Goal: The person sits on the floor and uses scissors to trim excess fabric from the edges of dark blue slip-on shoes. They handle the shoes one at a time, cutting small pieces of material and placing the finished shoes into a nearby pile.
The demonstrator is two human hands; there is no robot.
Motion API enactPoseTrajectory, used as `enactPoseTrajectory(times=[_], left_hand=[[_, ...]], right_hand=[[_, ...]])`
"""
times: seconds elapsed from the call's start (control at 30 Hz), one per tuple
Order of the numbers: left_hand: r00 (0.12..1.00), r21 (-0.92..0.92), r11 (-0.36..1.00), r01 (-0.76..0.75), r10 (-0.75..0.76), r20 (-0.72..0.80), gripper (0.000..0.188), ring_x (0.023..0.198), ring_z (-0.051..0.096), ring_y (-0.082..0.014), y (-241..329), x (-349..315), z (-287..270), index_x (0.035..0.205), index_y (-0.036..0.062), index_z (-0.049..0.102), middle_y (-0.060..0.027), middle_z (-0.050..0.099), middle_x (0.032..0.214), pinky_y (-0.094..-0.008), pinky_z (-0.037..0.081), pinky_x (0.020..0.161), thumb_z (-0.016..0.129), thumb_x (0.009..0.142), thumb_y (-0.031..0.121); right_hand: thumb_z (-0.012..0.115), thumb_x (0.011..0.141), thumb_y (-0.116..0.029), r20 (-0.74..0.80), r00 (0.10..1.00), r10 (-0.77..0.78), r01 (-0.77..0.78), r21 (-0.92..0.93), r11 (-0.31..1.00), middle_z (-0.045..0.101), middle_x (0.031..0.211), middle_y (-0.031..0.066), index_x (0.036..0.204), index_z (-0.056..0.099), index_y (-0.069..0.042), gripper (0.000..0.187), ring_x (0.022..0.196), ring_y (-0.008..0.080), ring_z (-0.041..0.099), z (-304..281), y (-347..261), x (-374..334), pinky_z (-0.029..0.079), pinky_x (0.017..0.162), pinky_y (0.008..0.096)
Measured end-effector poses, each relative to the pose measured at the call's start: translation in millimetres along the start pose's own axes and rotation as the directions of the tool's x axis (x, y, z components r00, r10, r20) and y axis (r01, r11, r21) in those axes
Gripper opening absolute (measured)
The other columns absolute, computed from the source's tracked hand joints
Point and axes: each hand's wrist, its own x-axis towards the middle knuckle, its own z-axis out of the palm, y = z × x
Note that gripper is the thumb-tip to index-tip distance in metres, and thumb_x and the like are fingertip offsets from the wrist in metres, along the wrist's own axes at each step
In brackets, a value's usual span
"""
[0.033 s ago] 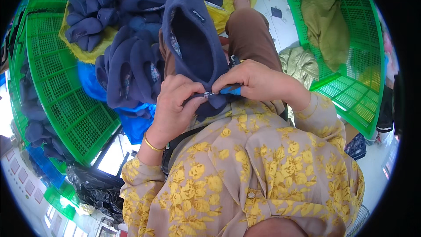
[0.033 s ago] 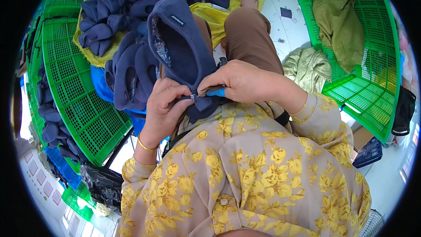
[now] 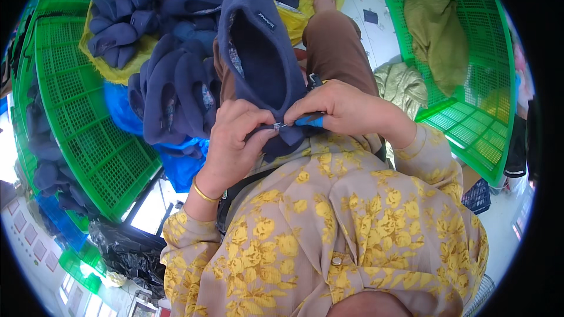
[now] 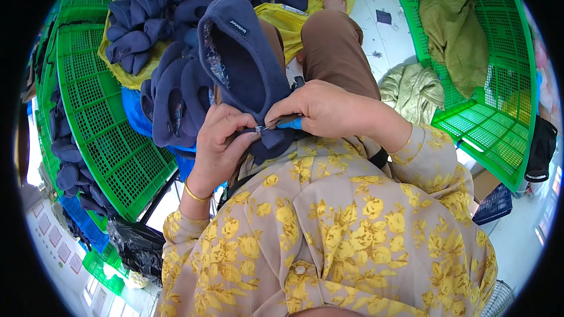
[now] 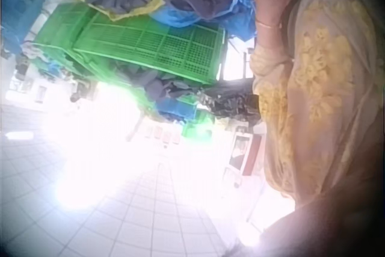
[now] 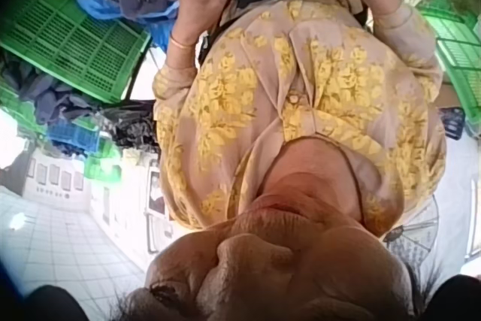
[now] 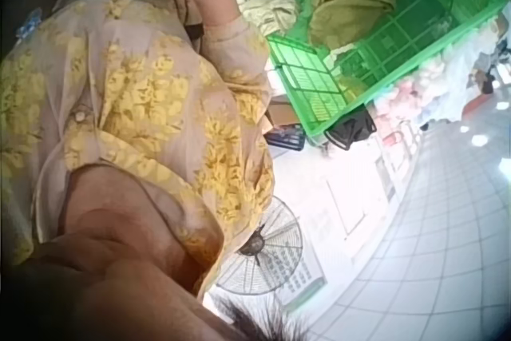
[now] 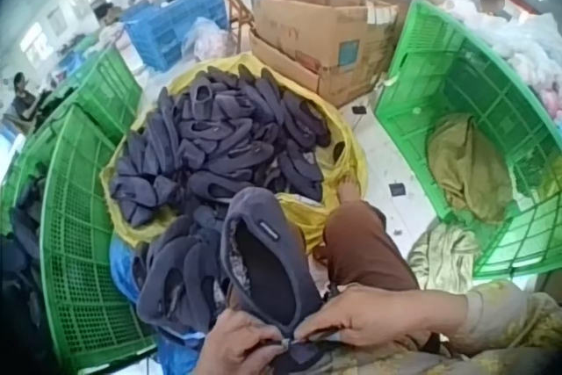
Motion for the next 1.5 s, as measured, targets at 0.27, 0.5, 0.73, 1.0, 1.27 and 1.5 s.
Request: enactPoseTrajectory(times=[0.27, 0.5, 0.73, 1.0, 1.27, 1.5], left_hand=[[0.999, -0.019, 1.0, -0.018, 0.019, 0.026, 0.017, 0.078, 0.049, -0.022, -3, 3, -3, 0.087, 0.0063, 0.065, -0.0044, 0.054, 0.08, -0.0308, 0.039, 0.07, 0.074, 0.072, 0.004], [0.997, -0.026, 0.999, -0.021, 0.023, 0.07, 0.016, 0.078, 0.048, -0.0219, -5, 4, -5, 0.087, 0.0065, 0.066, -0.004, 0.054, 0.081, -0.0311, 0.039, 0.071, 0.073, 0.073, 0.004], [0.995, -0.022, 0.999, -0.034, 0.036, 0.098, 0.014, 0.078, 0.048, -0.0213, -8, 5, -7, 0.088, 0.0068, 0.066, -0.0033, 0.055, 0.081, -0.0311, 0.039, 0.072, 0.073, 0.075, 0.006], [0.994, -0.03, 0.999, -0.026, 0.029, 0.107, 0.015, 0.077, 0.048, -0.02, -6, 7, -6, 0.088, 0.0074, 0.067, -0.002, 0.054, 0.08, -0.0301, 0.038, 0.07, 0.074, 0.075, 0.006], [0.991, -0.041, 0.999, -0.027, 0.032, 0.13, 0.015, 0.08, 0.05, -0.0209, -8, 6, -7, 0.089, 0.0084, 0.067, -0.0025, 0.056, 0.082, -0.0309, 0.039, 0.073, 0.074, 0.075, 0.006], [0.99, -0.036, 0.999, -0.034, 0.039, 0.138, 0.014, 0.08, 0.05, -0.0208, -8, 7, -6, 0.089, 0.0086, 0.067, -0.0027, 0.056, 0.083, -0.0308, 0.039, 0.074, 0.073, 0.076, 0.008]], right_hand=[[0.05, 0.069, 0.012, -0.059, 0.998, -0.008, 0.007, -0.011, 1.0, 0.069, 0.092, 0.014, 0.106, 0.066, -0.009, 0.046, 0.088, 0.0327, 0.066, 10, 3, 5, 0.051, 0.076, 0.0388], [0.052, 0.064, 0.013, 0.016, 1.0, -0.017, 0.019, -0.13, 0.991, 0.069, 0.1, 0.0152, 0.109, 0.067, -0.005, 0.05, 0.092, 0.0319, 0.066, 3, -3, 2, 0.053, 0.08, 0.0373], [0.057, 0.069, 0.007, -0.005, 0.996, -0.093, 0.089, -0.234, 0.968, 0.069, 0.087, 0.0139, 0.105, 0.068, -0.009, 0.041, 0.083, 0.0325, 0.066, 4, -7, 6, 0.052, 0.071, 0.0398], [0.058, 0.07, 0.007, -0.079, 0.991, -0.108, 0.087, -0.228, 0.97, 0.069, 0.086, 0.0133, 0.103, 0.067, -0.008, 0.037, 0.083, 0.0328, 0.066, 11, -5, 4, 0.052, 0.07, 0.04], [0.058, 0.07, 0.007, -0.014, 0.994, -0.112, 0.106, -0.218, 0.97, 0.069, 0.087, 0.0138, 0.104, 0.069, -0.007, 0.038, 0.082, 0.0328, 0.066, 4, -6, 2, 0.052, 0.07, 0.0398], [0.058, 0.071, 0.006, -0.017, 0.996, -0.091, 0.083, -0.257, 0.963, 0.069, 0.085, 0.0126, 0.102, 0.067, -0.008, 0.035, 0.08, 0.0322, 0.066, 6, -11, 2, 0.052, 0.068, 0.0398]])
